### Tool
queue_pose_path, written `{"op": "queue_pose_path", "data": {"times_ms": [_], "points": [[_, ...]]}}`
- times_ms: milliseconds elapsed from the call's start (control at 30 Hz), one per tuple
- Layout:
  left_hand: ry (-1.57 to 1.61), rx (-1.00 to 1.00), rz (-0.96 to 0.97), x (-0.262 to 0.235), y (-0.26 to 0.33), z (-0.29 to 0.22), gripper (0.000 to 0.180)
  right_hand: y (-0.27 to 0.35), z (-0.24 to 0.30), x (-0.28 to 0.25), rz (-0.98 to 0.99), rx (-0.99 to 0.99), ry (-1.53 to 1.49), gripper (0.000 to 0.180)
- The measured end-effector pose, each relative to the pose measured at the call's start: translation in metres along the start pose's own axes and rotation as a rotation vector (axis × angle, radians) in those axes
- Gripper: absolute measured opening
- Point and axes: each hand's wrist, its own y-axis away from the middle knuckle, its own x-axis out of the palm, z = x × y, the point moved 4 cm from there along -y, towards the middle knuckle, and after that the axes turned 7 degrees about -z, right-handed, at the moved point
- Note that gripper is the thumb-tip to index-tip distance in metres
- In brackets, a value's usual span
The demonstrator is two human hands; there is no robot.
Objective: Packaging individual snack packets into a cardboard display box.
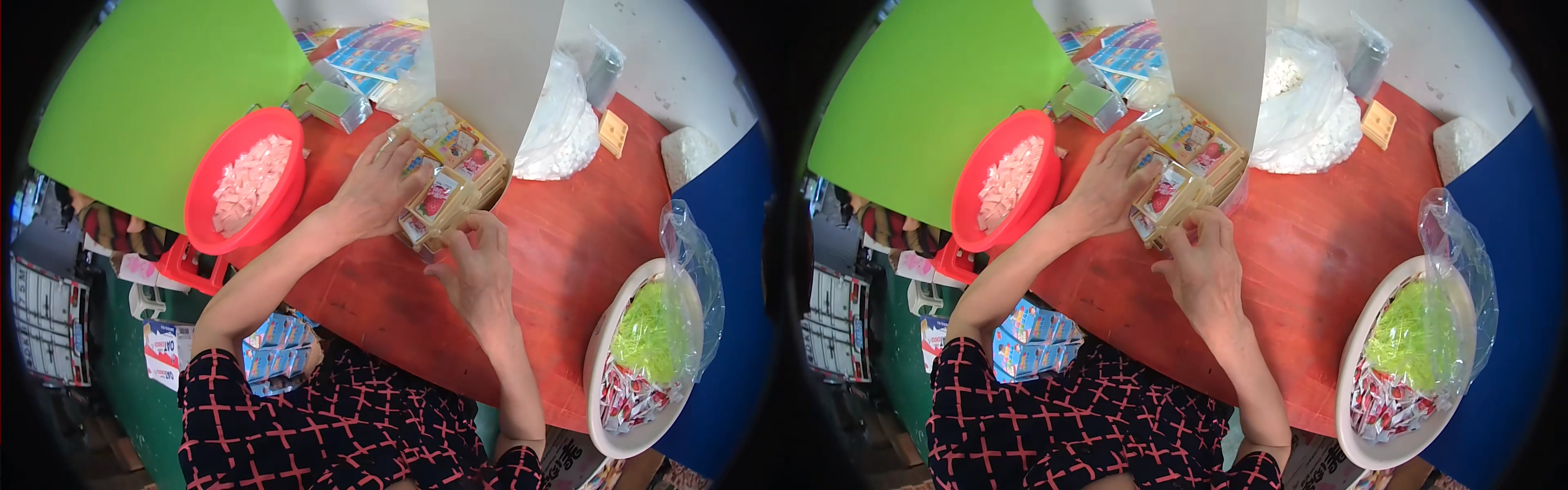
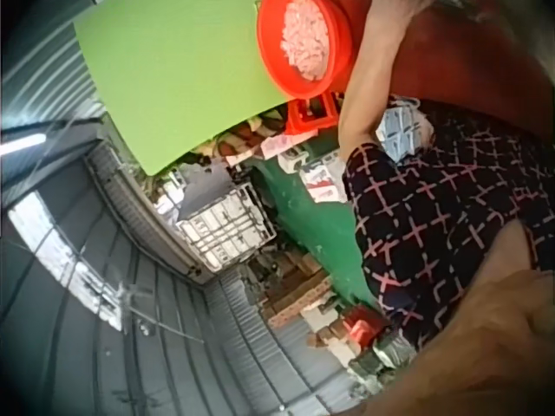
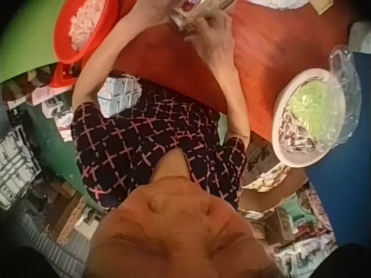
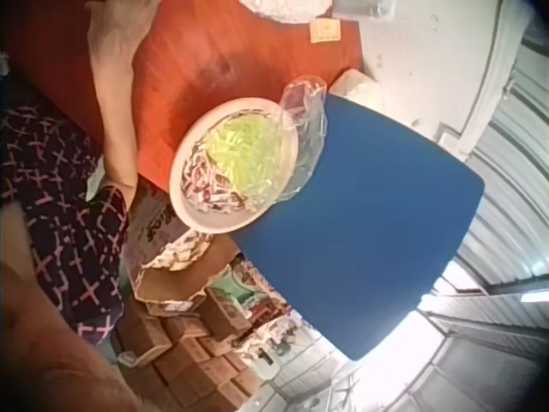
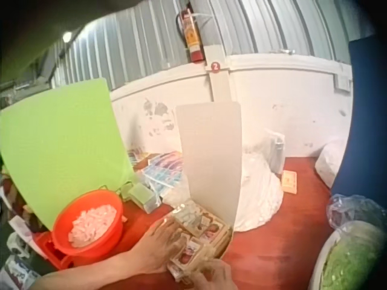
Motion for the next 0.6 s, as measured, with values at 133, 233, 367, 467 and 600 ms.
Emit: {"op": "queue_pose_path", "data": {"times_ms": [133, 233, 367, 467, 600], "points": [[0.11, 0.018, -0.002, -0.002, -0.008, -0.002, 0.067, 0.003, 0.0, 0.001, -0.073, 0.044, -0.046, 0.045], [0.193, 0.033, 0.016, -0.008, -0.012, -0.005, 0.08, 0.007, -0.004, 0.0, -0.095, 0.064, -0.046, 0.044], [0.243, 0.09, 0.105, -0.012, -0.019, -0.014, 0.102, 0.012, -0.017, -0.012, -0.068, 0.054, -0.049, 0.036], [0.269, 0.052, 0.154, -0.008, -0.016, -0.014, 0.102, 0.006, -0.011, -0.019, -0.063, 0.066, -0.003, 0.03], [0.311, 0.059, 0.107, -0.006, -0.014, -0.01, 0.098, -0.008, -0.013, -0.031, -0.013, 0.061, 0.025, 0.024]]}}
